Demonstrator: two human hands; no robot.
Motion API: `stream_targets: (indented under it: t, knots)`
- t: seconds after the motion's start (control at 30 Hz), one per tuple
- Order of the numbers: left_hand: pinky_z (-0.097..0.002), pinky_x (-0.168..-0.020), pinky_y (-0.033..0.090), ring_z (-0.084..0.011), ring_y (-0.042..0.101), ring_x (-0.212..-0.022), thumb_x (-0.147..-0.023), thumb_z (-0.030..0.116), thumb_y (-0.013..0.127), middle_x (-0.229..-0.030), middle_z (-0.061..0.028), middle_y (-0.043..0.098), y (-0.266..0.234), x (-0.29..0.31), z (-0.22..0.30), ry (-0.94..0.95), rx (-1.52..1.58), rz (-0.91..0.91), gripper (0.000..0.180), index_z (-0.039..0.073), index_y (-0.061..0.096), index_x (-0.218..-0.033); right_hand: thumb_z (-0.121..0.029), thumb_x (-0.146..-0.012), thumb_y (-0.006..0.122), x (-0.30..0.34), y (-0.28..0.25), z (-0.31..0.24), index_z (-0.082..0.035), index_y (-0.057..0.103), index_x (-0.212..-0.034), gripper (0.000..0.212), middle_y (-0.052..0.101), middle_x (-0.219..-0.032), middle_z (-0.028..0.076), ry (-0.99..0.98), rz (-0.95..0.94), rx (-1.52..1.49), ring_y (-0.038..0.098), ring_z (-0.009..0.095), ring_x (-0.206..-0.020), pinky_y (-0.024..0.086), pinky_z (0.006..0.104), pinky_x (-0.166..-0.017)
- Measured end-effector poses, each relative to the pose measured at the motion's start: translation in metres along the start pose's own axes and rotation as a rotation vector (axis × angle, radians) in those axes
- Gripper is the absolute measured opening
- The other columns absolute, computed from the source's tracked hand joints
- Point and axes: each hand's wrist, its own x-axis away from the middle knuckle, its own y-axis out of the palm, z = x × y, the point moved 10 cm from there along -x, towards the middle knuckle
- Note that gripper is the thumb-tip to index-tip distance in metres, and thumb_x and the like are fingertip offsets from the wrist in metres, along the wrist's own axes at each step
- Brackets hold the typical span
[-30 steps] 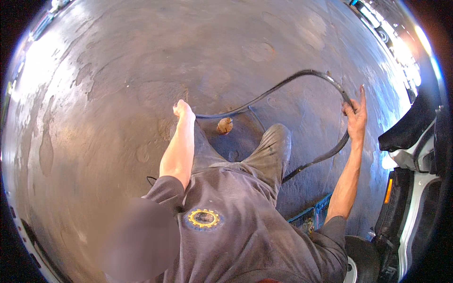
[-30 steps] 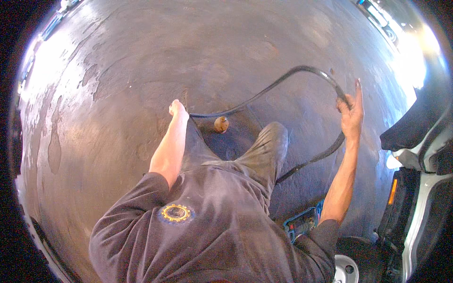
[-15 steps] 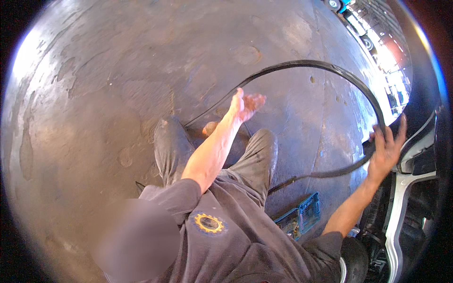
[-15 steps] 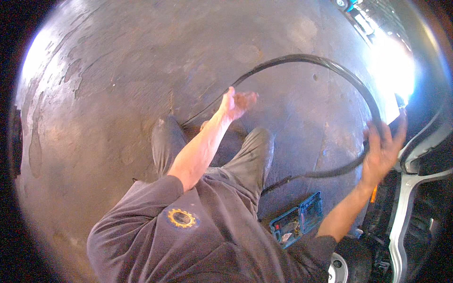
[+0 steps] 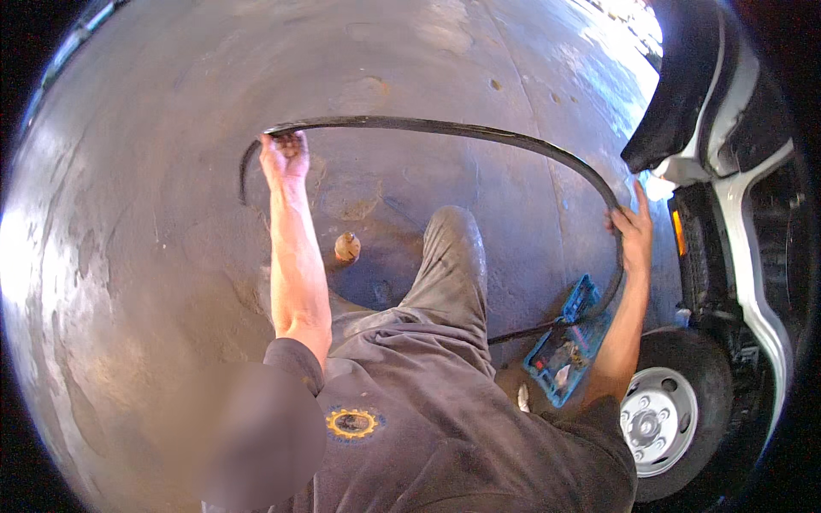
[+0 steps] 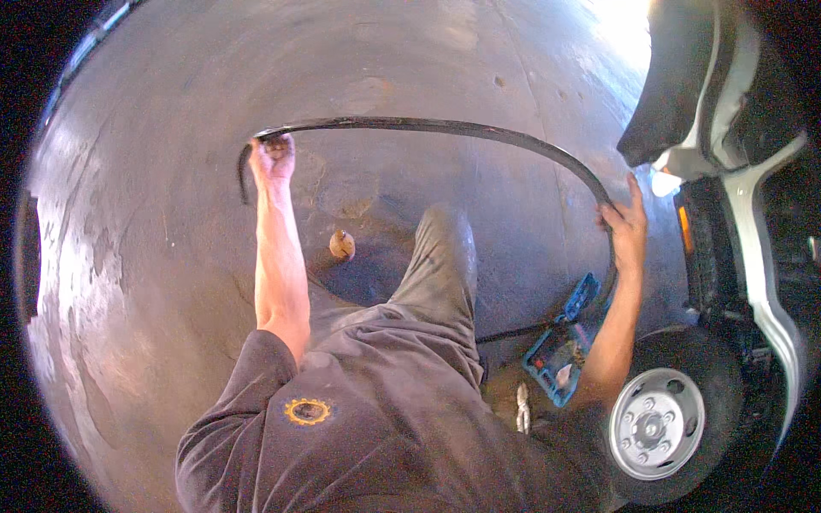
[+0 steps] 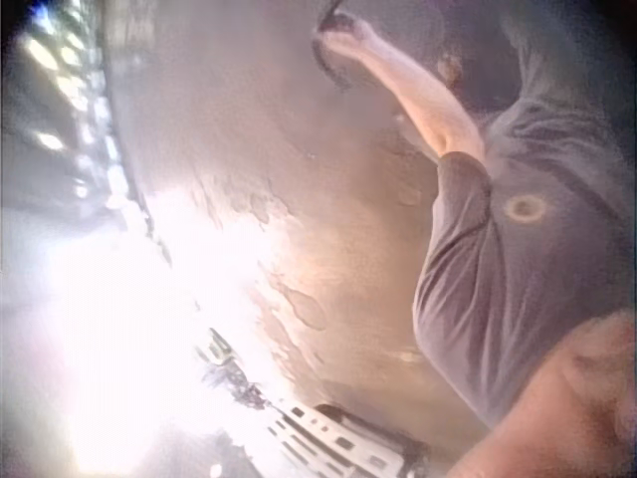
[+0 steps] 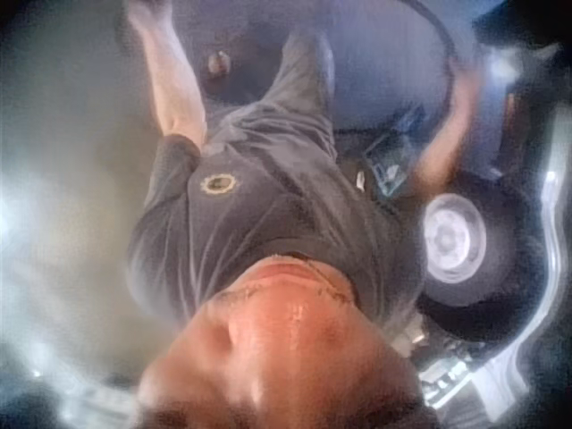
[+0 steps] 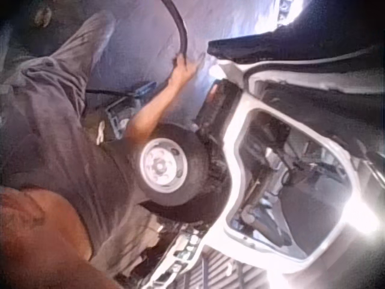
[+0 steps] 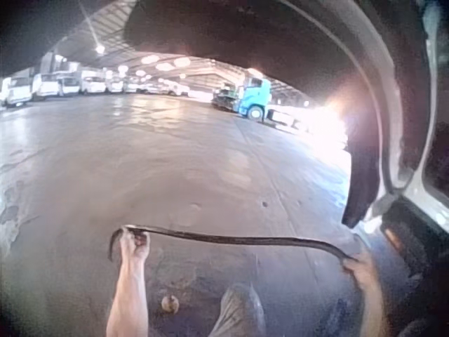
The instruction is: The person applies adhesive from a red can to a black rubber door seal while sitting on the floor, then fits the seal into the door frame of a white truck. The person later walks to another white truck and opens its door.
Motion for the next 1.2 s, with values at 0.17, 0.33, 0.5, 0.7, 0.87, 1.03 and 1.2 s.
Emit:
stream_targets:
  t: [0.17,0.33,0.5,0.7,0.87,1.03,1.2]
  knots:
    - [-0.0453,-0.082,0.049,-0.0196,0.058,-0.086,-0.094,0.022,0.056,-0.091,-0.004,0.061,0.077,0.029,0.064,0.189,-0.396,-0.051,0.017,0.013,0.053,-0.108,-0.005,-0.079,0.065,-0.033,0.048,0.063,-0.01,0.026,-0.145,0.078,0.068,-0.095,0.017,-0.101,0.06,0.438,0.065,0.024,-0.081,0.05,0.033,-0.072]
    - [-0.0415,-0.079,0.051,-0.0225,0.058,-0.09,-0.09,0.023,0.062,-0.098,-0.0109,0.059,0.147,0.06,0.066,0.291,-0.764,-0.175,0.031,0.003,0.05,-0.11,-0.013,-0.073,0.07,-0.043,0.091,0.107,-0.017,0.022,-0.147,0.089,0.056,-0.122,0.023,0.134,0.027,0.846,0.053,0.038,-0.115,0.043,0.0433,-0.095]
    - [-0.0376,-0.077,0.053,-0.0241,0.064,-0.081,-0.093,0.021,0.056,-0.09,-0.0138,0.065,0.171,0.007,-0.019,0.119,-0.836,-0.335,0.023,0.0,0.055,-0.102,-0.011,-0.078,0.066,-0.025,0.132,0.118,-0.012,0.042,-0.137,0.064,0.059,-0.117,0.014,0.378,0.068,-0.272,0.057,0.027,-0.105,0.045,0.0401,-0.091]
    - [-0.0383,-0.078,0.054,-0.0288,0.064,-0.081,-0.098,0.026,0.042,-0.088,-0.0192,0.065,0.137,-0.081,-0.081,-0.041,-1.015,-0.321,0.039,-0.009,0.058,-0.098,-0.014,-0.087,0.061,0.056,0.148,0.121,-0.007,0.052,-0.127,0.042,0.061,-0.113,0.009,0.451,0.186,-0.478,0.058,0.018,-0.102,0.045,0.0324,-0.089]
    - [-0.0385,-0.082,0.053,-0.0305,0.063,-0.082,-0.101,0.028,0.035,-0.089,-0.021,0.064,0.143,-0.107,-0.064,-0.1,-0.933,-0.339,0.044,-0.011,0.054,-0.102,-0.021,-0.087,0.063,0.13,0.164,0.13,0.0,0.052,-0.124,0.044,0.064,-0.106,0.01,0.369,0.516,-0.225,0.059,0.016,-0.098,0.046,0.0291,-0.085]
    - [-0.0397,-0.085,0.053,-0.0331,0.062,-0.09,-0.1,0.028,0.038,-0.098,-0.0252,0.061,0.161,-0.106,-0.05,-0.034,-0.961,-0.36,0.044,-0.013,0.053,-0.104,-0.035,-0.083,0.066,0.231,0.177,0.225,0.001,0.052,-0.124,0.057,0.064,-0.108,0.016,0.81,0.665,-0.308,0.062,0.022,-0.095,0.048,0.0346,-0.084]
    - [-0.0422,-0.089,0.052,-0.0358,0.061,-0.096,-0.1,0.025,0.038,-0.103,-0.028,0.06,0.161,-0.122,-0.031,0.001,-0.939,-0.3,0.042,-0.014,0.052,-0.105,-0.038,-0.079,0.068,0.302,0.157,0.316,-0.004,0.05,-0.127,0.062,0.064,-0.109,0.017,0.994,0.49,-0.06,0.062,0.027,-0.097,0.048,0.0372,-0.085]
